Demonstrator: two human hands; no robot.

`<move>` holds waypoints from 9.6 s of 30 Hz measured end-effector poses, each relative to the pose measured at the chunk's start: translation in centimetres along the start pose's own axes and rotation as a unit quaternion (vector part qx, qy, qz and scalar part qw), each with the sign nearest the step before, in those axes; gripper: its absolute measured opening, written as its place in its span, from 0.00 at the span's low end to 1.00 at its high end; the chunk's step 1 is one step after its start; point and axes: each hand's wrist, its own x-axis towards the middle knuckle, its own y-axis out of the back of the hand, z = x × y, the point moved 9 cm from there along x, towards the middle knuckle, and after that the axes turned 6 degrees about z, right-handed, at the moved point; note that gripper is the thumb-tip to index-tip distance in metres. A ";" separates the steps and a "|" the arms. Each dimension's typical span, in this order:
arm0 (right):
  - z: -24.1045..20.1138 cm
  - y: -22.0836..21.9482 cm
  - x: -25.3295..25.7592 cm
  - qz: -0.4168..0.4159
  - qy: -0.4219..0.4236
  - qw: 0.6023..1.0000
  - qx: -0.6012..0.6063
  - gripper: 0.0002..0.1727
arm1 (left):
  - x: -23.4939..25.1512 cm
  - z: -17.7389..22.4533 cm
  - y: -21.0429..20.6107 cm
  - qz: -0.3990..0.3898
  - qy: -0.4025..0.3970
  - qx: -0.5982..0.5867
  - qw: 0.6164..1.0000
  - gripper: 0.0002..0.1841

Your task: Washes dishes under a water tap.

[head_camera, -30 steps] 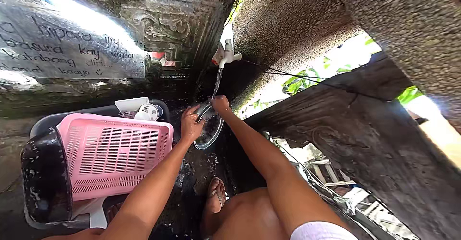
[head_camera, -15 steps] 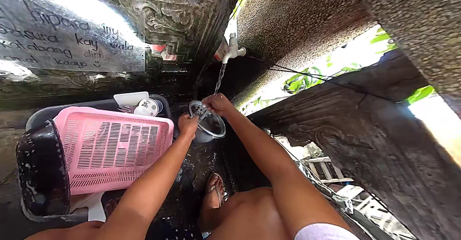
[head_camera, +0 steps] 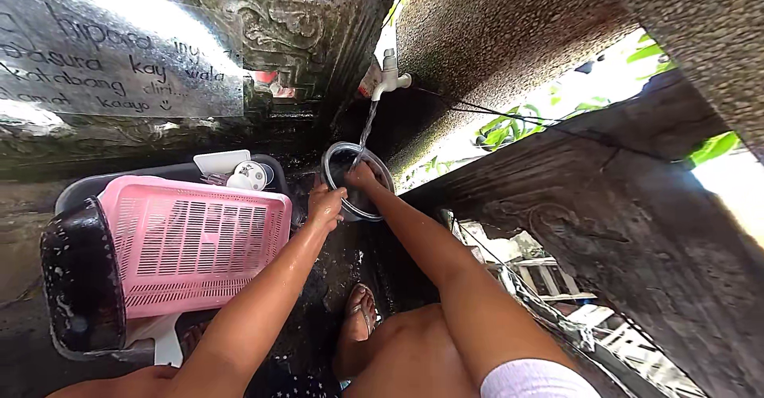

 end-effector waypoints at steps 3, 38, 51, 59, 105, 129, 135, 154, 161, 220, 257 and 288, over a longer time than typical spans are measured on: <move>-3.9 -2.8 -3.2 -0.040 0.145 0.978 0.147 0.28 | -0.1 0.6 0.1 -0.014 -0.012 0.035 0.999 0.24; 0.3 -4.3 -6.1 -0.108 -0.054 0.982 0.147 0.23 | 1.6 2.6 1.5 0.051 -0.201 0.150 0.967 0.08; -6.1 5.9 -6.5 -0.171 0.014 0.945 0.278 0.18 | 4.3 0.6 -2.0 -0.020 -0.255 0.345 0.903 0.22; -6.2 7.9 -4.1 -0.036 0.016 0.902 0.431 0.24 | -0.1 1.0 -5.9 -0.026 -0.458 0.458 0.762 0.18; -9.3 6.1 -5.8 0.068 0.262 0.963 -0.017 0.23 | 0.4 4.2 -1.2 0.004 -0.271 0.322 0.907 0.09; -9.4 15.5 -20.0 0.019 0.162 0.965 -0.206 0.12 | -1.4 3.0 -4.9 -0.001 -0.246 0.427 0.870 0.25; -6.8 11.4 -29.6 -0.119 0.171 0.931 -0.301 0.20 | -4.8 4.6 -10.3 -0.141 -0.451 0.587 0.657 0.20; -2.1 12.8 -32.9 -0.145 0.293 0.899 -0.291 0.25 | -5.4 -3.9 -2.1 0.082 0.023 -0.061 0.994 0.31; -0.8 14.6 -34.6 -0.125 0.320 0.904 -0.253 0.25 | -5.4 -4.3 -3.5 0.118 -0.078 0.099 0.985 0.28; -7.9 8.2 -4.5 0.055 0.134 0.988 -0.057 0.25 | -0.7 7.2 -1.6 0.000 -0.356 0.372 0.857 0.13; -5.7 7.3 -3.3 0.090 0.078 0.990 0.069 0.24 | -1.1 7.8 -1.2 0.053 -0.390 0.387 0.834 0.15; -7.5 6.0 -3.2 0.099 0.161 0.981 0.039 0.23 | 0.6 6.0 0.8 0.049 -0.391 0.341 0.853 0.20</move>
